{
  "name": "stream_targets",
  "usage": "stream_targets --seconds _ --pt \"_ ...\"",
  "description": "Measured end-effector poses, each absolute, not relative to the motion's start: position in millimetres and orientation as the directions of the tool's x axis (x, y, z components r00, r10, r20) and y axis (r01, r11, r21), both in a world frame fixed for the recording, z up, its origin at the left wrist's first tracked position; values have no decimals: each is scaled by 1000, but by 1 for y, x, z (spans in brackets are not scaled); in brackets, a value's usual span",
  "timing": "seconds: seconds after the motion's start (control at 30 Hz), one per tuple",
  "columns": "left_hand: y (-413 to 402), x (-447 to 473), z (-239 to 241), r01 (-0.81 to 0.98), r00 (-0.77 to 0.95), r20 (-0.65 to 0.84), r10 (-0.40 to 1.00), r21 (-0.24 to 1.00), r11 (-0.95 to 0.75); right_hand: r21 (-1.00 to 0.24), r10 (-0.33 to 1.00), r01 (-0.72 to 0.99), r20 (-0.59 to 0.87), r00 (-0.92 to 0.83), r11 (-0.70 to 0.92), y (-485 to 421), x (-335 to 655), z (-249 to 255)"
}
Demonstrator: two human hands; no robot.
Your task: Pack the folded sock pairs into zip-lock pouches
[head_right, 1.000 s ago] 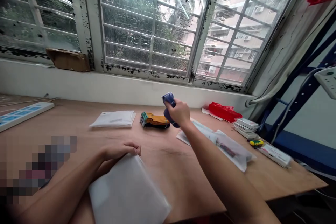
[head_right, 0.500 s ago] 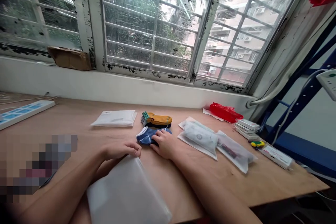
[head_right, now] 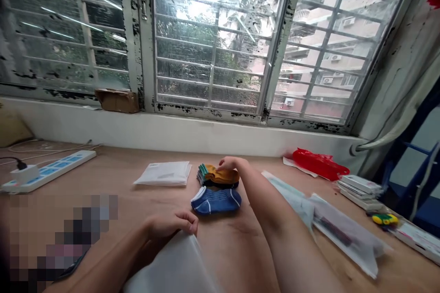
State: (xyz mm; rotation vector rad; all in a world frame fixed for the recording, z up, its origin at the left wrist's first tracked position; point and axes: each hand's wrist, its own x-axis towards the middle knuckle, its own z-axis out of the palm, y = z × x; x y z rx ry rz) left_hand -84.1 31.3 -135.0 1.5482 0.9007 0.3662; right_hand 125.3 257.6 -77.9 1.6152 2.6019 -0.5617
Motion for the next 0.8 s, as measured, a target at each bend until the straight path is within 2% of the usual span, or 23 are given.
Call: stream_targets --seconds 0.2,0.43,0.67,0.8 --pt "34 -84 -138 289 666 -246 704 956 61 -315 758 893 -479 -443 323 277 129 -94" --pt "40 -85 -147 223 715 -179 675 975 23 -380 673 905 -620 -403 191 278 125 -94" --pt "41 -86 -151 204 710 -166 684 979 26 -397 732 895 -546 -407 201 258 121 -82" --pt "37 -86 -144 216 710 -185 679 976 41 -396 838 881 -363 -407 257 237 129 -55"
